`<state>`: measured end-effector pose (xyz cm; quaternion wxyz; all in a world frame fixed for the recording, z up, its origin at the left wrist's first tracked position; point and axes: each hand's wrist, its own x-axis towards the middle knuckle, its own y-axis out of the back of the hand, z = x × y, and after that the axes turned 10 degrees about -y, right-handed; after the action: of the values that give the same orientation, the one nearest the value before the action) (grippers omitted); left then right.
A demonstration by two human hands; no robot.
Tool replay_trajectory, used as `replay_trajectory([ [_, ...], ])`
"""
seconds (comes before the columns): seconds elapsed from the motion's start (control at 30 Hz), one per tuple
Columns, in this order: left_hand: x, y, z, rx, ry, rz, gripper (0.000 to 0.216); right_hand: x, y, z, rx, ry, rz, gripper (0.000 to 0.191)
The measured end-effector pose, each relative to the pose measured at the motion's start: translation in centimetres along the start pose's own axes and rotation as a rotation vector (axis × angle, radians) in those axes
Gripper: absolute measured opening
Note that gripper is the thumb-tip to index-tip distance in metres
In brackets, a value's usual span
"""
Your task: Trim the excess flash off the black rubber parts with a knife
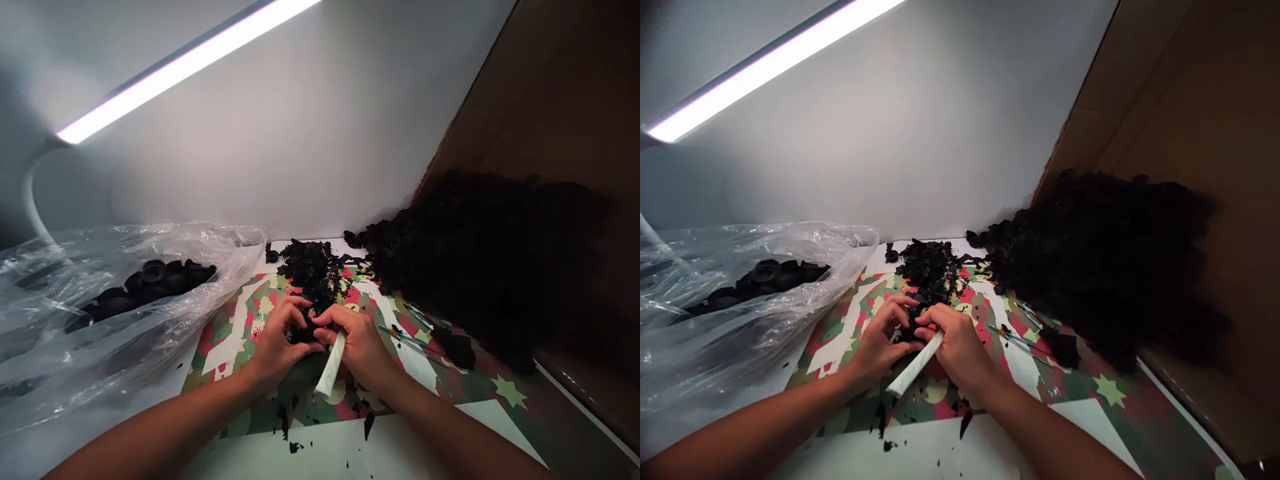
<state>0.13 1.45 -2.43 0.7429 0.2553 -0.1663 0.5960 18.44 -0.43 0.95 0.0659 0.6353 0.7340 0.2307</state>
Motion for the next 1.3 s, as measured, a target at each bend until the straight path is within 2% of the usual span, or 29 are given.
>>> replay_trajectory([
  [0.1,0.0,0.1,0.2,-0.095,0.041,-0.012,0.047,-0.3,-0.2,0.1,-0.001,0.046,0.023,0.012],
  [0.2,0.2,0.3,0.6,-0.130,0.071,-0.116,0.034,-0.4,-0.3,0.0,0.064,0.016,0.021,0.012],
  [0.27,0.4,0.4,0.6,-0.203,0.118,-0.085,0.026,-0.2,-0.3,0.0,0.156,-0.060,0.016,0.009],
  [0.33,0.5,0.4,0.3,-0.317,0.181,-0.020,0.029,0.1,-0.1,0.0,0.269,-0.153,0.012,0.004],
  [0.43,0.3,0.2,-0.4,-0.430,0.241,0.015,0.031,0.5,0.1,0.1,0.417,-0.241,-0.004,0.011],
  [0.6,-0.2,0.2,-0.8,-0.467,0.275,0.069,0.024,0.5,-0.2,0.3,0.574,-0.309,-0.014,0.019],
  [0.67,-0.3,0.3,-0.6,-0.438,0.245,0.066,0.020,0.5,-0.2,0.2,0.521,-0.300,-0.024,0.018],
  [0.77,-0.2,0.5,-0.1,-0.337,0.154,0.056,0.017,0.4,0.0,-0.2,0.314,-0.239,-0.053,0.014],
  [0.9,-0.1,0.6,0.7,-0.210,0.112,0.082,0.016,0.1,0.1,-0.7,0.003,0.017,0.034,0.011],
  [0.97,-0.1,0.5,1.0,-0.168,0.122,0.089,0.016,-0.1,-0.1,-0.8,-0.078,0.088,0.068,0.013],
  [1.1,0.1,0.3,1.2,-0.089,0.114,0.100,0.014,-0.2,-0.8,-1.1,-0.048,-0.046,0.077,0.016],
  [1.2,0.2,0.3,1.1,-0.062,0.095,0.118,0.012,0.3,-1.0,-0.8,-0.050,-0.080,0.087,0.013],
  [1.3,-0.1,0.6,1.2,-0.042,0.061,0.103,0.011,1.3,0.0,0.2,-0.126,-0.075,0.235,0.010],
])
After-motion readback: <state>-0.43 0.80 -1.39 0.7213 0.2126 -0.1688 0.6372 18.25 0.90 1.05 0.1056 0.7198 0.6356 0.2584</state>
